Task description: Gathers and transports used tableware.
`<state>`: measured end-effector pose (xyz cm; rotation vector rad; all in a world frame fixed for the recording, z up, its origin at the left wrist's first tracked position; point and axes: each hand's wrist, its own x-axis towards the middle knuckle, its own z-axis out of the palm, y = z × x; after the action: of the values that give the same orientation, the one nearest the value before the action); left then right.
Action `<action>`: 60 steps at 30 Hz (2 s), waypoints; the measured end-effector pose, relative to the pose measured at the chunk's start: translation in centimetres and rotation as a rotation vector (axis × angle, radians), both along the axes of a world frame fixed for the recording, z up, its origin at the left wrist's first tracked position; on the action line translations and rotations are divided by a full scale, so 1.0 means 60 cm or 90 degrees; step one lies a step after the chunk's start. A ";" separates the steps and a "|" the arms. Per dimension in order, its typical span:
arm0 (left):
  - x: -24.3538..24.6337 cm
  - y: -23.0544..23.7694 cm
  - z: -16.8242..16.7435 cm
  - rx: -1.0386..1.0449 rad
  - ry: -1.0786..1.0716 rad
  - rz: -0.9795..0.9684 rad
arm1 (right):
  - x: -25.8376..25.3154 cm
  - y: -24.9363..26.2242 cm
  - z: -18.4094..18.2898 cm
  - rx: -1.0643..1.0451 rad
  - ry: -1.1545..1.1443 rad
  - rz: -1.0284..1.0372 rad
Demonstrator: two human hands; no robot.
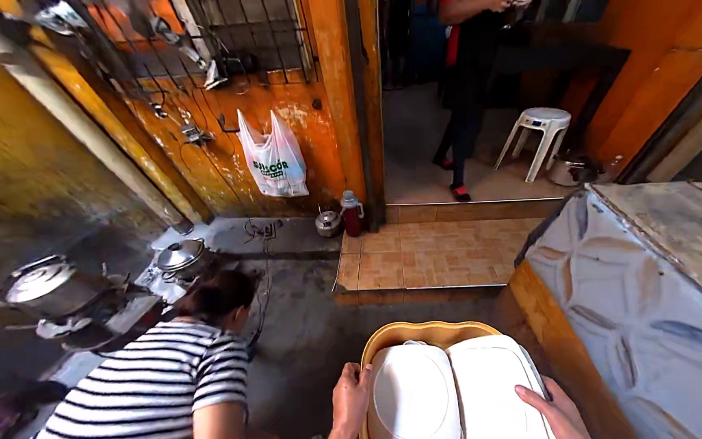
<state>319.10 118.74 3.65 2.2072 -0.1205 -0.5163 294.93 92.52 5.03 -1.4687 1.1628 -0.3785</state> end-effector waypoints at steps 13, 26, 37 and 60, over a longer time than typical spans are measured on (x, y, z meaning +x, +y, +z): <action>0.536 -0.467 0.074 -0.072 -0.002 -0.075 | 0.474 -0.398 0.065 -0.057 -0.039 -0.062; 0.985 -0.998 0.176 -0.031 -0.043 -0.126 | 0.884 -0.885 0.171 -0.051 -0.033 -0.120; 1.249 -1.277 0.360 0.001 -0.046 -0.061 | 1.200 -1.230 0.328 -0.047 -0.022 -0.056; 1.975 -1.897 0.616 0.104 0.055 -0.074 | 1.895 -1.758 0.626 -0.053 -0.007 -0.106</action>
<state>437.61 4.90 40.60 2.3416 -0.1677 -0.7067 408.61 -12.95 42.56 -1.4434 1.2775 -0.5543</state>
